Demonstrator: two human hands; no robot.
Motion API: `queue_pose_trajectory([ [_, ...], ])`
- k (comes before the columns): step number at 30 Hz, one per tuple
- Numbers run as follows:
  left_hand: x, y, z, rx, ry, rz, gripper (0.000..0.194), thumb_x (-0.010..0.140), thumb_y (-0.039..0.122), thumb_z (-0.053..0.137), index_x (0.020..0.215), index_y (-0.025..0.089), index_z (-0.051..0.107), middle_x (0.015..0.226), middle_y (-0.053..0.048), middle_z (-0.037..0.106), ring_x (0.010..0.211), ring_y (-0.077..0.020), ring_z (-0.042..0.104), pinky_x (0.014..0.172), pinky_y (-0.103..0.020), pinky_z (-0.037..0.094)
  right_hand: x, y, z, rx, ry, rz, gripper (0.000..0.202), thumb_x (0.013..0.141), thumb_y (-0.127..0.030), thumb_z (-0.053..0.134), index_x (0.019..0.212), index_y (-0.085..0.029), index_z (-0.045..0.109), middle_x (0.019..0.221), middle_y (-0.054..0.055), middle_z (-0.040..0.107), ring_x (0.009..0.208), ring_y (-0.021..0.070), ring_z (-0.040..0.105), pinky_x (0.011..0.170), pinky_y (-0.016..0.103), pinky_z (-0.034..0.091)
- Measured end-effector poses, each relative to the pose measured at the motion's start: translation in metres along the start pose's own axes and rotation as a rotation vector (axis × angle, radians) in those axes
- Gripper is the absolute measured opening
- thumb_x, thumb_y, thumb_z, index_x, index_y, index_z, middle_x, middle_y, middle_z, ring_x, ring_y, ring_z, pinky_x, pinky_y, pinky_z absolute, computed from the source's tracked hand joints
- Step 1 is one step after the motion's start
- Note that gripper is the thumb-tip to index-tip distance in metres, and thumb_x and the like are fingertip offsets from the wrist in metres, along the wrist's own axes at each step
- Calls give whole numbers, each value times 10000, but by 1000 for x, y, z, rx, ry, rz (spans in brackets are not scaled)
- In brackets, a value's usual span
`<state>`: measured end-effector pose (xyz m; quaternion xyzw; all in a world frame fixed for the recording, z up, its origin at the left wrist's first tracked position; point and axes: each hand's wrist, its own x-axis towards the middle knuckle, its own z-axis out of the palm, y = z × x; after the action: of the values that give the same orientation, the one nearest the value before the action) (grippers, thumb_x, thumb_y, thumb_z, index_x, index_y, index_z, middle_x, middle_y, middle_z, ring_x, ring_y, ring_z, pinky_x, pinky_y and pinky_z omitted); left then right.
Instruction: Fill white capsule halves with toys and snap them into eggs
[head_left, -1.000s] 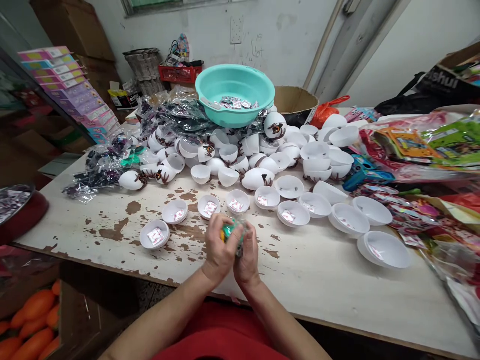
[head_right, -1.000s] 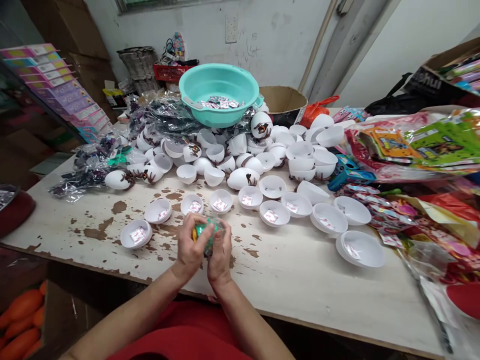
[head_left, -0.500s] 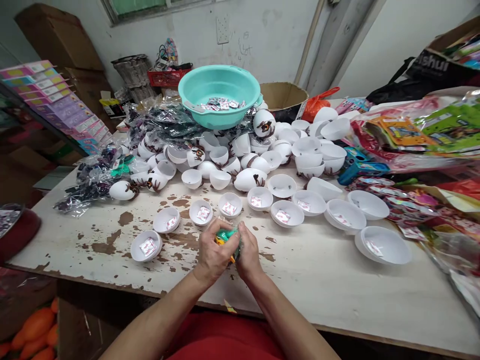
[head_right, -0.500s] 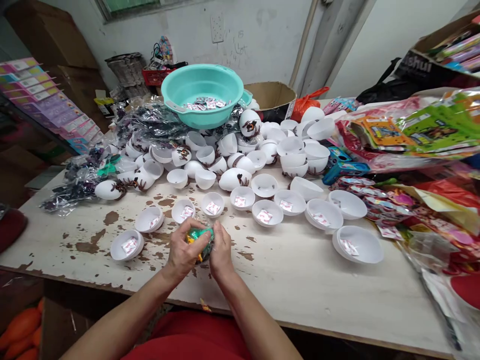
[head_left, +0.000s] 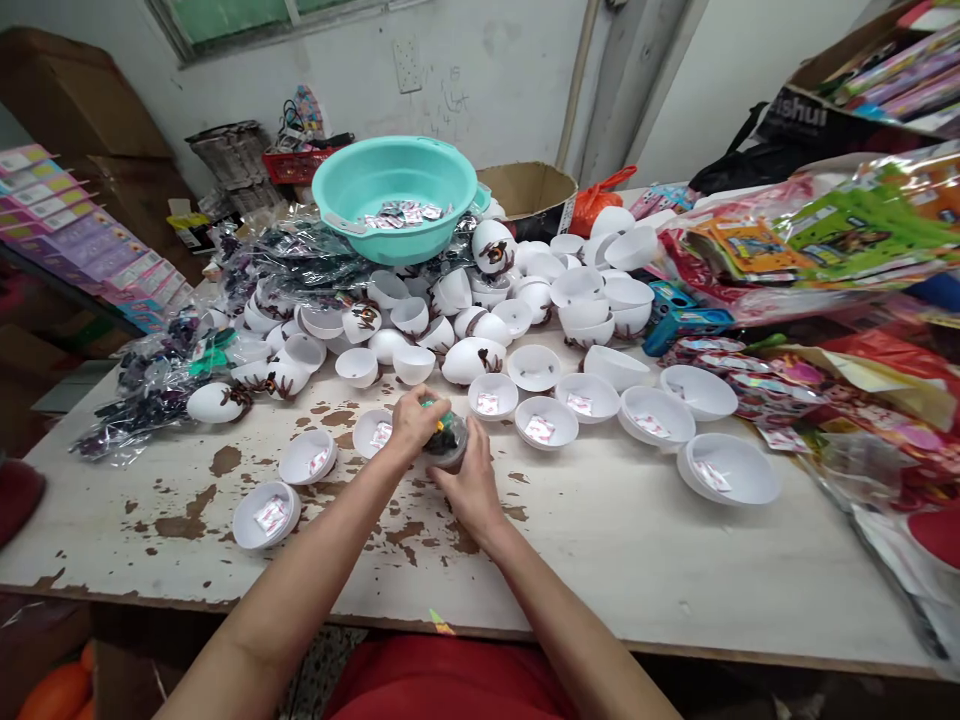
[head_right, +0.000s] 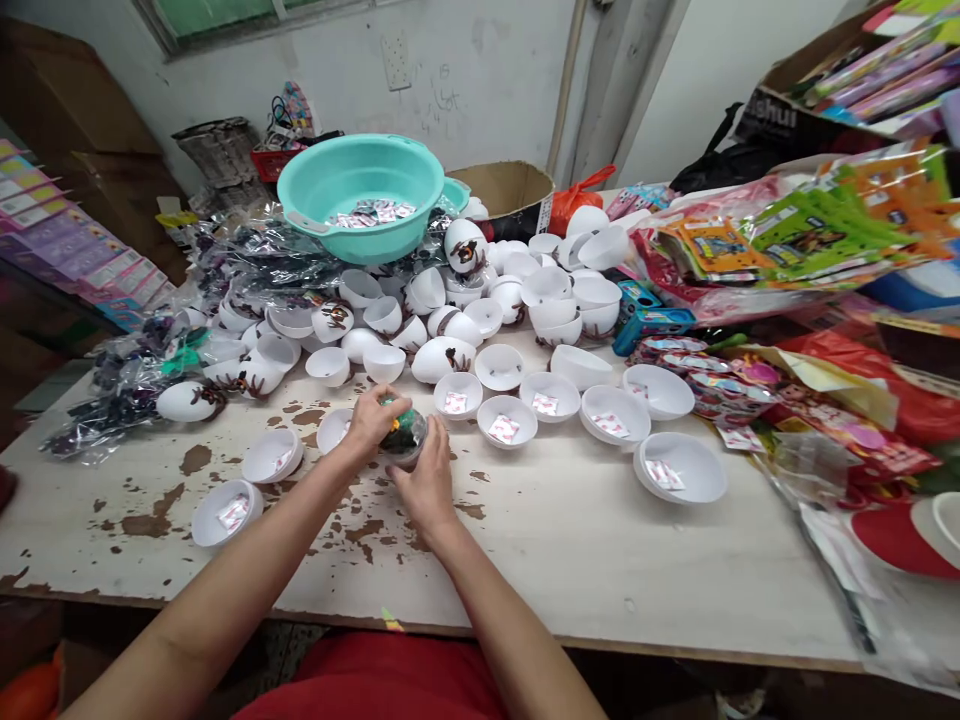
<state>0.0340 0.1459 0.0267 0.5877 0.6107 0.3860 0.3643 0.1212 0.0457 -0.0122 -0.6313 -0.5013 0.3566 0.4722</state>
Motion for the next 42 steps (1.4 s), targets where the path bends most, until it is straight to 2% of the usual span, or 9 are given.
queue_pose_trajectory([
  [6,-51,-6,-14,59,-78,71,202,729,368,645,677,188,567,642,17,573,616,-153,541,625,-275,449,-23,-5,-12,-23,-107,54,848,538,-232,761,1320,-191,436,1192,112,572,1081,339,592,911,454,520],
  [14,-112,-31,-12,84,-99,392,267,789,453,657,863,206,587,1028,-84,577,1016,-244,565,937,-402,461,-47,9,-22,-34,-168,-95,739,583,-240,716,1263,-180,435,1182,123,534,1112,322,532,965,473,466],
  [17,-117,-35,-26,117,-244,508,381,769,407,720,1058,212,566,1298,-127,457,1227,-289,488,1029,-445,435,-42,11,-29,-32,-252,-129,659,637,-228,698,1257,-209,475,1169,95,543,1087,298,542,944,452,474],
  [21,-112,-31,-44,205,-530,578,411,865,256,623,1240,240,456,1359,-130,416,1294,-270,449,1069,-436,427,-35,10,-39,-12,-361,-113,771,532,-171,771,1254,-235,506,1152,51,553,1043,284,563,883,401,497],
  [25,-114,-35,-41,207,-478,636,350,902,212,564,1231,243,448,1335,-122,422,1257,-256,465,1054,-430,440,-32,13,-41,10,-395,-79,809,529,-147,761,1284,-251,488,1193,40,553,1061,271,567,884,381,499],
  [29,-122,-43,-29,170,-333,600,296,888,206,579,1168,244,493,1295,-106,442,1198,-247,499,1008,-415,467,-33,18,-39,7,-390,-50,874,527,-176,767,1338,-204,444,1296,93,527,1168,303,534,982,425,464],
  [36,-108,-31,-48,-29,-469,360,347,787,228,677,1106,241,541,1292,-78,508,1251,-255,477,1061,-419,411,-31,21,-28,87,-360,29,975,554,-291,829,1414,-206,378,1338,111,543,1181,306,559,1000,434,468],
  [39,-107,-25,-52,44,-423,250,468,698,206,725,1121,246,529,1239,-60,519,1176,-248,511,1015,-400,432,-31,17,-24,76,-357,-4,946,526,-241,816,1378,-195,408,1274,105,578,1122,302,588,969,428,486],
  [42,-108,-24,-47,77,-347,219,387,673,163,697,1007,233,515,1033,-16,543,976,-207,556,895,-358,469,-31,12,-21,63,-348,-28,879,521,-219,783,1330,-212,440,1241,92,579,1098,301,593,931,419,504],
])
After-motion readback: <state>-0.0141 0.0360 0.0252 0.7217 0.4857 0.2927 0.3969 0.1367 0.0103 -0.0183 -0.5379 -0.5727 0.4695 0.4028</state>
